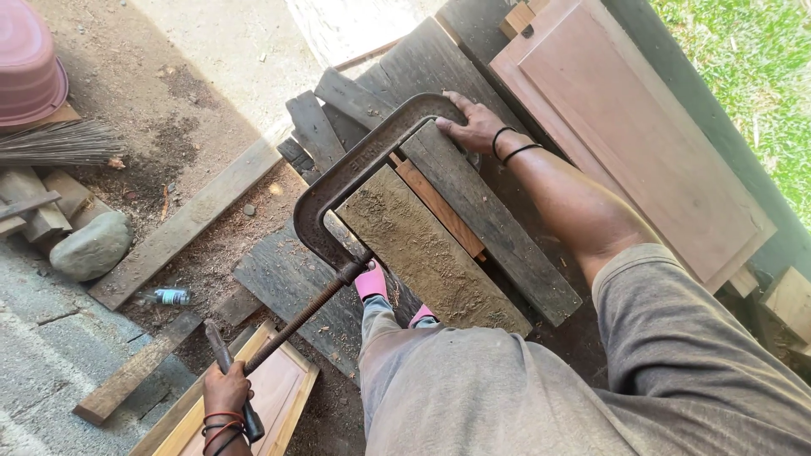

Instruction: The user is using a C-clamp to secure pieces of wood and then using a chisel and hammer to shape them.

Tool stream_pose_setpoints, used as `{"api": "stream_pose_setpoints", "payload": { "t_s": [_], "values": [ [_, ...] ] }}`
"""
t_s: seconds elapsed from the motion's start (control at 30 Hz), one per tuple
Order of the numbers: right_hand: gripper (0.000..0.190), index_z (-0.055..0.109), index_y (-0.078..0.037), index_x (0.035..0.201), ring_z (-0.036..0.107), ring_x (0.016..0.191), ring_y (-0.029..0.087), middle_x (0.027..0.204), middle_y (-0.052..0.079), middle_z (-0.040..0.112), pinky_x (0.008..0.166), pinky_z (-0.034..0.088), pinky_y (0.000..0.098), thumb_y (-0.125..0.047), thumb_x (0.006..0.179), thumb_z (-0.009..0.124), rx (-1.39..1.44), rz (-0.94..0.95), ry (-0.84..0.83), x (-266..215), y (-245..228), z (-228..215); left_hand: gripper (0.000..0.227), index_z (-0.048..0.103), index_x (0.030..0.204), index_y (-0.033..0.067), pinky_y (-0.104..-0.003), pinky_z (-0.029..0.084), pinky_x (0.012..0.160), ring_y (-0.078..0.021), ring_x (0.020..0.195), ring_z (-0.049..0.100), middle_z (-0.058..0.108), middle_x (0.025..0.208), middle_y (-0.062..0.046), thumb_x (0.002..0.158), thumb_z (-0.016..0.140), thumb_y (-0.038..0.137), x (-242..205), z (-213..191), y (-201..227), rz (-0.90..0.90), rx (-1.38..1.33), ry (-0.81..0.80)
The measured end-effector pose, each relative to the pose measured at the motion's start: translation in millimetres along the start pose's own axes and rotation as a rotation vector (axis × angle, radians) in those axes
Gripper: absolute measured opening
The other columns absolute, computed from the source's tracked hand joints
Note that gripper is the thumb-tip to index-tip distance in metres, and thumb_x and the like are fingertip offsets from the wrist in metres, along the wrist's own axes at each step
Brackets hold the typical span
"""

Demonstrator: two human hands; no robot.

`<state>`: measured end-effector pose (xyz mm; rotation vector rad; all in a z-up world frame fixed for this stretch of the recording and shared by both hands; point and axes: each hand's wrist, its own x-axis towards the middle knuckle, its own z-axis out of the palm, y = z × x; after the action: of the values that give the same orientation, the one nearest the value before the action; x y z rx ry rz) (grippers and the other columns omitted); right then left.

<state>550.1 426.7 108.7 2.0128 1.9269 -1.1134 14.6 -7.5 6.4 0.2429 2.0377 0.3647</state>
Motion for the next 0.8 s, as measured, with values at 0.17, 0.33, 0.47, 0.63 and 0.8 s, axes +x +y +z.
{"api": "stream_pose_setpoints", "payload": {
  "t_s": [0.17, 0.33, 0.47, 0.63, 0.8],
  "values": [
    [0.098, 0.026, -0.030, 0.163, 0.056, 0.131, 0.042, 0.139, 0.029, 0.054, 0.112, 0.045, 0.0502, -0.073, 0.086, 0.067, -0.012, -0.039, 0.005, -3, 6, 5, 0.019, 0.053, 0.092, -0.0006, -0.037, 0.046, 0.043, -0.0182, 0.049, 0.052, 0.053, 0.064, -0.008, 0.097, 0.062, 0.015, -7, -2, 4, 0.013, -0.019, 0.000],
    [0.106, 0.019, -0.032, 0.164, 0.051, 0.136, 0.045, 0.143, 0.031, 0.050, 0.115, 0.042, 0.0528, -0.078, 0.080, 0.062, -0.005, -0.027, -0.021, -7, 2, 6, 0.019, 0.053, 0.091, 0.0001, -0.037, 0.046, 0.043, -0.0197, 0.047, 0.053, 0.054, 0.063, -0.009, 0.097, 0.062, 0.016, -9, -2, 6, 0.010, -0.009, 0.009],
    [0.105, 0.008, -0.034, 0.165, 0.044, 0.140, 0.051, 0.149, 0.036, 0.041, 0.116, 0.039, 0.0557, -0.082, 0.084, 0.056, -0.033, 0.002, -0.044, -6, 17, 18, 0.020, 0.053, 0.091, 0.0000, -0.036, 0.046, 0.042, -0.0183, 0.048, 0.052, 0.053, 0.063, -0.008, 0.097, 0.062, 0.017, -6, 0, -2, 0.023, -0.014, -0.006],
    [0.108, -0.002, -0.032, 0.166, 0.039, 0.145, 0.053, 0.154, 0.037, 0.037, 0.120, 0.034, 0.0575, -0.088, 0.086, 0.044, 0.017, -0.016, -0.085, -2, 35, 25, 0.019, 0.055, 0.093, 0.0007, -0.036, 0.045, 0.043, -0.0193, 0.047, 0.051, 0.052, 0.063, -0.008, 0.098, 0.061, 0.018, -2, 1, -5, -0.003, -0.037, -0.031],
    [0.125, -0.010, -0.028, 0.165, 0.032, 0.148, 0.052, 0.159, 0.035, 0.028, 0.119, 0.033, 0.0608, -0.090, 0.075, 0.051, -0.051, 0.050, -0.146, -6, 21, 16, 0.019, 0.055, 0.094, 0.0001, -0.036, 0.046, 0.043, -0.0186, 0.049, 0.052, 0.053, 0.064, -0.008, 0.098, 0.061, 0.018, -3, -1, 0, -0.005, -0.024, -0.025]
  ]
}}
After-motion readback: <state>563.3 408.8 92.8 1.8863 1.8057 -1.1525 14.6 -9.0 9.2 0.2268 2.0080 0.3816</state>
